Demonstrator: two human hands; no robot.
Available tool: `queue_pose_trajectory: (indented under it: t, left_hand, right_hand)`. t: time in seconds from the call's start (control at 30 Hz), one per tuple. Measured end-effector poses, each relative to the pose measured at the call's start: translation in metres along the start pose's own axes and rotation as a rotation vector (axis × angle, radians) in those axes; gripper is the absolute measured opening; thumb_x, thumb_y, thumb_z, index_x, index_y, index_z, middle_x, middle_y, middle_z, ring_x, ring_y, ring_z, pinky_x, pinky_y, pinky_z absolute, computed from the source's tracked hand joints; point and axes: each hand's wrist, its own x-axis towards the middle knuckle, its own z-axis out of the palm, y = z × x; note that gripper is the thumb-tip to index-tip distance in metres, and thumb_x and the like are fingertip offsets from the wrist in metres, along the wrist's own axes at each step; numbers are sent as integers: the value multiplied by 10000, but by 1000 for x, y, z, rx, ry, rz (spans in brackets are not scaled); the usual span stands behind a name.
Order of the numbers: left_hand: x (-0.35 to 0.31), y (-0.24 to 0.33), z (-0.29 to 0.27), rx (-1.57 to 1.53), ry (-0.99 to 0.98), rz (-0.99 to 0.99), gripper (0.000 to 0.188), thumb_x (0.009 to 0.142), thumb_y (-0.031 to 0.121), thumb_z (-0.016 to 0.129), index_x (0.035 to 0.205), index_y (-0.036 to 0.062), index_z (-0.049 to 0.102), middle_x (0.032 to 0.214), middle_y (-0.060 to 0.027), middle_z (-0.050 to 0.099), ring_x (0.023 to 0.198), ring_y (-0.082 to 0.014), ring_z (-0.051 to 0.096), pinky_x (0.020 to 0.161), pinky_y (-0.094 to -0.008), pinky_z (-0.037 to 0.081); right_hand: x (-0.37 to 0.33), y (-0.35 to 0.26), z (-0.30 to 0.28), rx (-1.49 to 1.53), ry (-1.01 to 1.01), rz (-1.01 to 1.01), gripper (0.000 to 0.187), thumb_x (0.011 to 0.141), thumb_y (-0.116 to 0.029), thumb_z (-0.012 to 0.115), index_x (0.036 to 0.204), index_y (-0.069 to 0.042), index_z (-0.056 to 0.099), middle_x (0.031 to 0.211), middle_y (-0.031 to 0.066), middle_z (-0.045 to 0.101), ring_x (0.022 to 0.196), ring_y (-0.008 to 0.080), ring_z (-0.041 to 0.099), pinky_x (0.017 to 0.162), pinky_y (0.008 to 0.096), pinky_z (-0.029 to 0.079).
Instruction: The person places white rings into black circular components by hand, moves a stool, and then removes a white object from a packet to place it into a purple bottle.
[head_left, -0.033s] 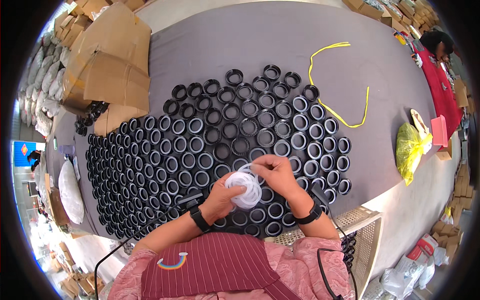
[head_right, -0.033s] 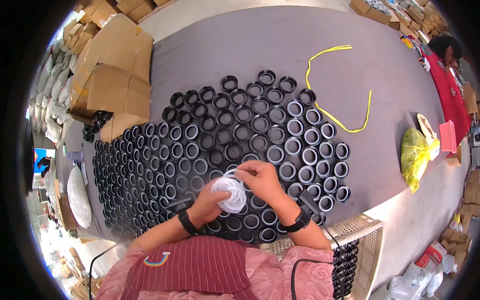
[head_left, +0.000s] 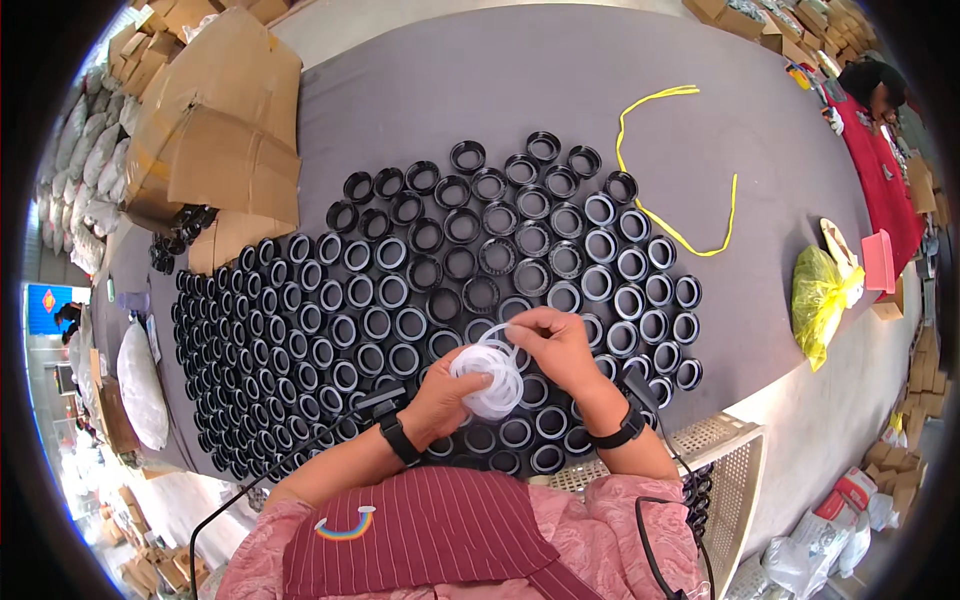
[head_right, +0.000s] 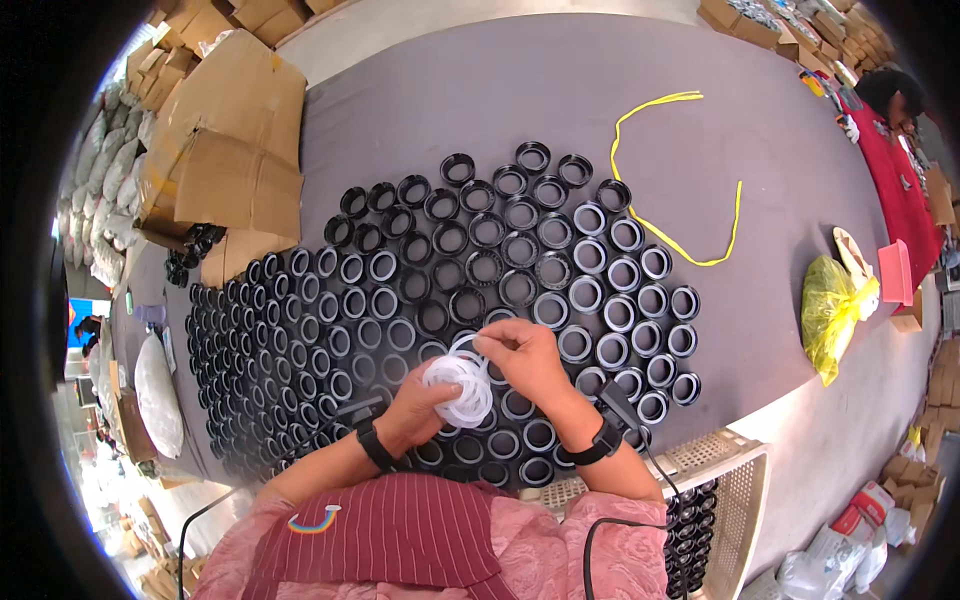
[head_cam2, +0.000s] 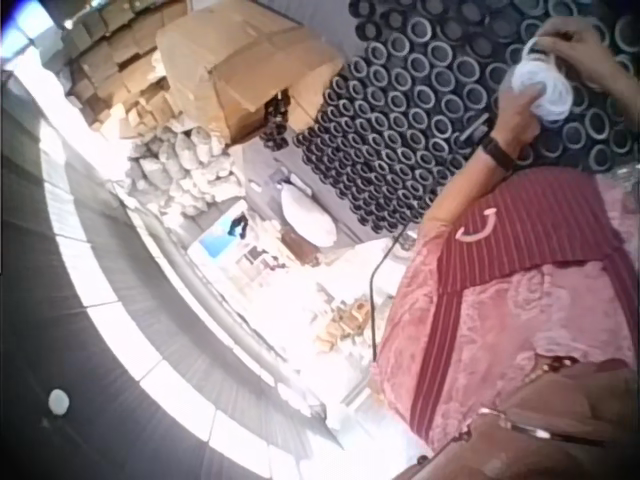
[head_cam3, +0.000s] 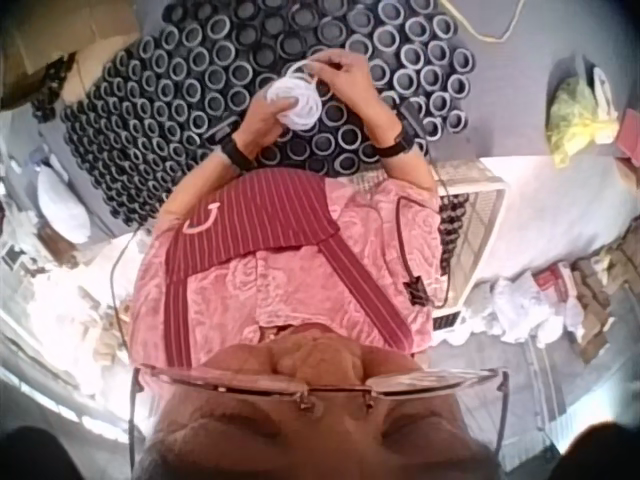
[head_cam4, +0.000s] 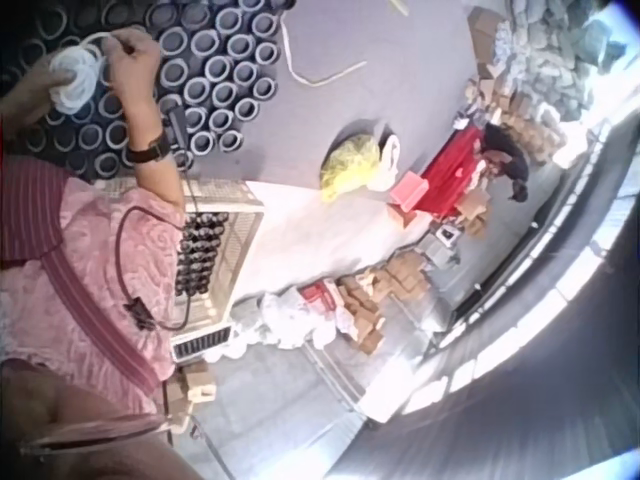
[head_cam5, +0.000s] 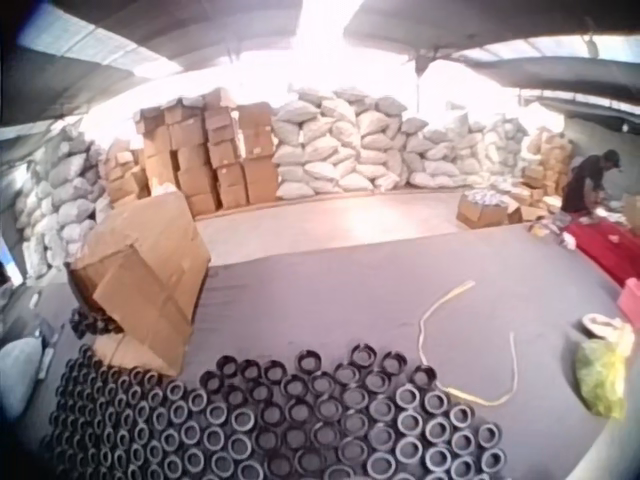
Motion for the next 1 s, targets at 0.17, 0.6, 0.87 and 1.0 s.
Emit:
queue_pose_trajectory:
  t: [0.17,0.6,0.87,1.0]
  left_hand:
    - [3,-3,-11,9,-28,-32,374,782,-46,580,1145,-21,494,1053,-116,602,949,-236,622,855,-387,509]
    - [7,0,-14,-26,111,-32,397,742,11,649,1113,17,510,1016,-103,608,924,-241,624,842,-400,515]
    - [12,-1,-15,-31,126,-35,389,734,29,674,1096,21,530,1007,-98,617,921,-238,624,840,-399,513]
    - [11,-1,-16,-48,140,-22,389,732,26,680,1093,25,534,1009,-97,619,920,-237,625,839,-399,514]
  right_hand:
    - [16,7,-32,-53,311,-107,134,799,-111,687,862,7,695,722,6,640,645,57,536,587,219,424]
    - [152,41,-191,90,851,-182,151,838,-39,563,953,22,641,689,36,602,519,79,533,452,211,438]
    - [191,58,-206,37,901,-36,125,810,-34,590,912,-15,660,702,38,614,534,93,551,430,223,433]
    - [195,59,-205,-26,889,17,166,803,-37,590,946,-4,668,719,46,631,536,99,561,453,236,450]
